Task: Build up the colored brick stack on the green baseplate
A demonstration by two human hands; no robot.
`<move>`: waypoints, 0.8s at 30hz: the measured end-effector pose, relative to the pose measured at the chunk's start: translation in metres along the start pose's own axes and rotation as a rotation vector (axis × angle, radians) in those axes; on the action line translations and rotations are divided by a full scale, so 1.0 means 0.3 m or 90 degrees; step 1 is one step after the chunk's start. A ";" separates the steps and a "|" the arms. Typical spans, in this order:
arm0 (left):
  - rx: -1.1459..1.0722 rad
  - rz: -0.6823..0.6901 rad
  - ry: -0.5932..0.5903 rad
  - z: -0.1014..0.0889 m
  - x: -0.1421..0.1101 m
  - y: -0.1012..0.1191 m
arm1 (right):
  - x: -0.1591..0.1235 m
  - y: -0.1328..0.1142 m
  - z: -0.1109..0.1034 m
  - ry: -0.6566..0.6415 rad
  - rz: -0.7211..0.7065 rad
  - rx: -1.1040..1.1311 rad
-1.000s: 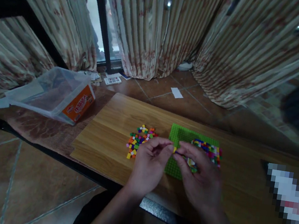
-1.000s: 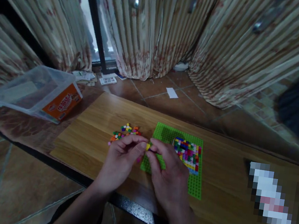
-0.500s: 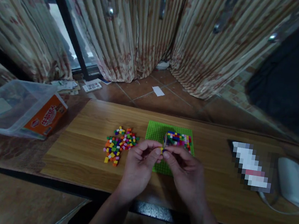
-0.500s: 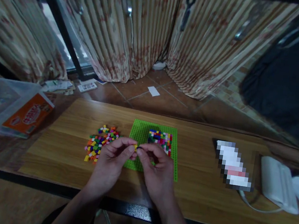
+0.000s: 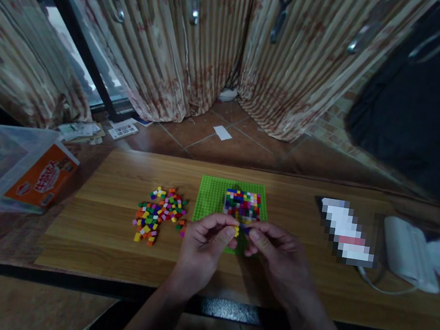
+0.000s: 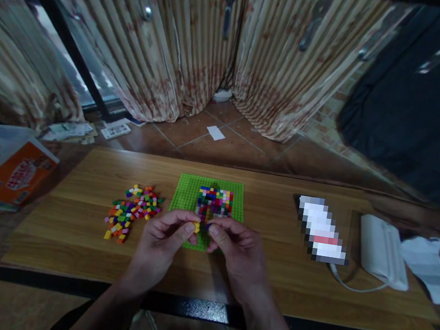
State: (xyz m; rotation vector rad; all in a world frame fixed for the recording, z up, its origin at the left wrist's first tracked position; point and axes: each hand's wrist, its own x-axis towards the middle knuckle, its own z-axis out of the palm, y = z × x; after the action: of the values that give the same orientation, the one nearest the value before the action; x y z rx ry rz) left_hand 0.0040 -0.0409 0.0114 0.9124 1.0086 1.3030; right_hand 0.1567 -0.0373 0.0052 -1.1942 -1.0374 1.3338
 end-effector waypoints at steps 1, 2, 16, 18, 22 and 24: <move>0.002 -0.003 0.009 0.001 0.001 -0.001 | 0.007 -0.004 -0.022 0.038 -0.017 -0.037; 0.004 -0.004 0.023 0.001 0.003 -0.003 | 0.016 -0.008 -0.044 0.089 -0.040 -0.086; 0.021 -0.072 0.094 -0.004 0.029 -0.019 | 0.122 0.057 -0.086 0.220 -0.157 -0.344; 0.021 -0.081 0.094 -0.004 0.028 -0.018 | 0.129 0.059 -0.080 0.212 -0.145 -0.342; 0.017 -0.085 0.096 -0.008 0.027 -0.019 | 0.141 0.069 -0.076 0.208 -0.124 -0.329; 0.014 -0.084 0.096 -0.009 0.027 -0.021 | 0.145 0.076 -0.075 0.208 -0.119 -0.301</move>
State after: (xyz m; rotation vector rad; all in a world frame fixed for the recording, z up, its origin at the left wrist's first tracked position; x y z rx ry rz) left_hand 0.0033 -0.0331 0.0041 0.7584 1.1829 1.2653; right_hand 0.1765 0.0029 -0.0250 -1.5576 -1.2230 0.7327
